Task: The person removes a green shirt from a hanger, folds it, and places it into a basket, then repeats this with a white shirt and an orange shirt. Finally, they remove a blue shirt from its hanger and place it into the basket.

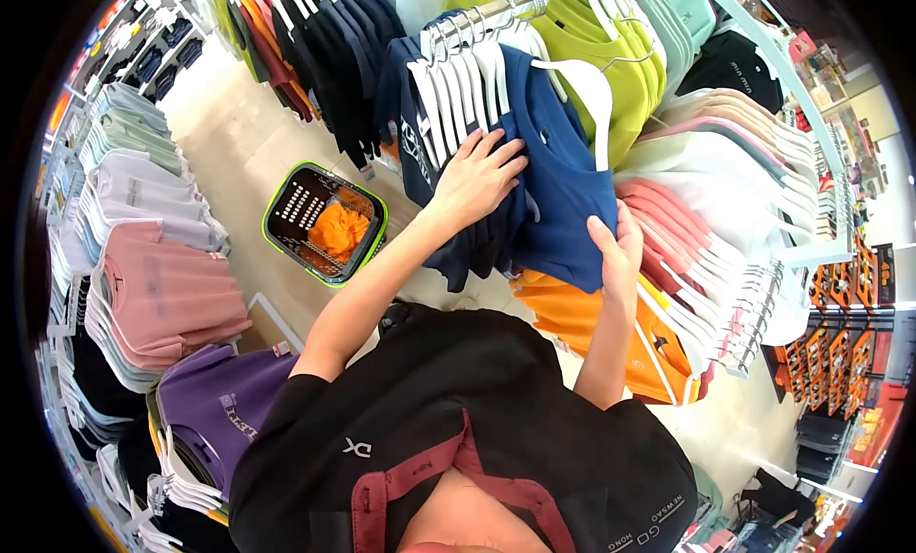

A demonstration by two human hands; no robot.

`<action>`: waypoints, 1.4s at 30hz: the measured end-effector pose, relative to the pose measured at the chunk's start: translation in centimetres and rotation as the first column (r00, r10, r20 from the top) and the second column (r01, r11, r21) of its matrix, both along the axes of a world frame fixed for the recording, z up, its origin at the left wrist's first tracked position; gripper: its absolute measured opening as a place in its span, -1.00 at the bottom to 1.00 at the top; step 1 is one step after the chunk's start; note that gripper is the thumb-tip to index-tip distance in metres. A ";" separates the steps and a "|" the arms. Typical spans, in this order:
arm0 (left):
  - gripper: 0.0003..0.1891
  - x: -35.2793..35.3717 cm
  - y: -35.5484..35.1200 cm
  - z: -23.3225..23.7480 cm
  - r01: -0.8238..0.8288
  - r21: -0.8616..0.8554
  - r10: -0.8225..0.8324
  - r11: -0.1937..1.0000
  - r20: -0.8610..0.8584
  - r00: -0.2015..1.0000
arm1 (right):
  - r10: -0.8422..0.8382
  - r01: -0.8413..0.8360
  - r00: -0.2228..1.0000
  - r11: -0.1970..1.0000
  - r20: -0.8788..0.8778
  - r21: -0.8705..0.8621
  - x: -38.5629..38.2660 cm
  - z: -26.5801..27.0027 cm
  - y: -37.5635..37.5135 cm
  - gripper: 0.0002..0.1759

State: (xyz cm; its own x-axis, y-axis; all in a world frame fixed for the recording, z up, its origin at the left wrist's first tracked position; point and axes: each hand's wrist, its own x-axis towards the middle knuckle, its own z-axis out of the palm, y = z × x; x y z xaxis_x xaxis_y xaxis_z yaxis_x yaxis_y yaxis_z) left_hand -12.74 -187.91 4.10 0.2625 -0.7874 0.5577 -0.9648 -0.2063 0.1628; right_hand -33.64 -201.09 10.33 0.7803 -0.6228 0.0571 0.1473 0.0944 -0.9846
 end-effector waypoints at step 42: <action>-0.50 -4.0 8.7 -7.1 0.504 -0.336 -0.488 0.796 -0.849 0.204 | -0.631 0.839 0.533 0.308 0.564 -0.449 -42.5 19.8 29.4 -0.32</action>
State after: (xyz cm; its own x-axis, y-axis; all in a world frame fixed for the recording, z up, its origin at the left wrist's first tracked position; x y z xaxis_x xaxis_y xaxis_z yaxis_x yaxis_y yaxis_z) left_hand -16.77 -179.17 -3.04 0.1245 -0.9549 0.2694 -0.1646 0.2479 0.9547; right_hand -76.12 -171.69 30.16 -0.0999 -0.6431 0.7593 0.0492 -0.7653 -0.6417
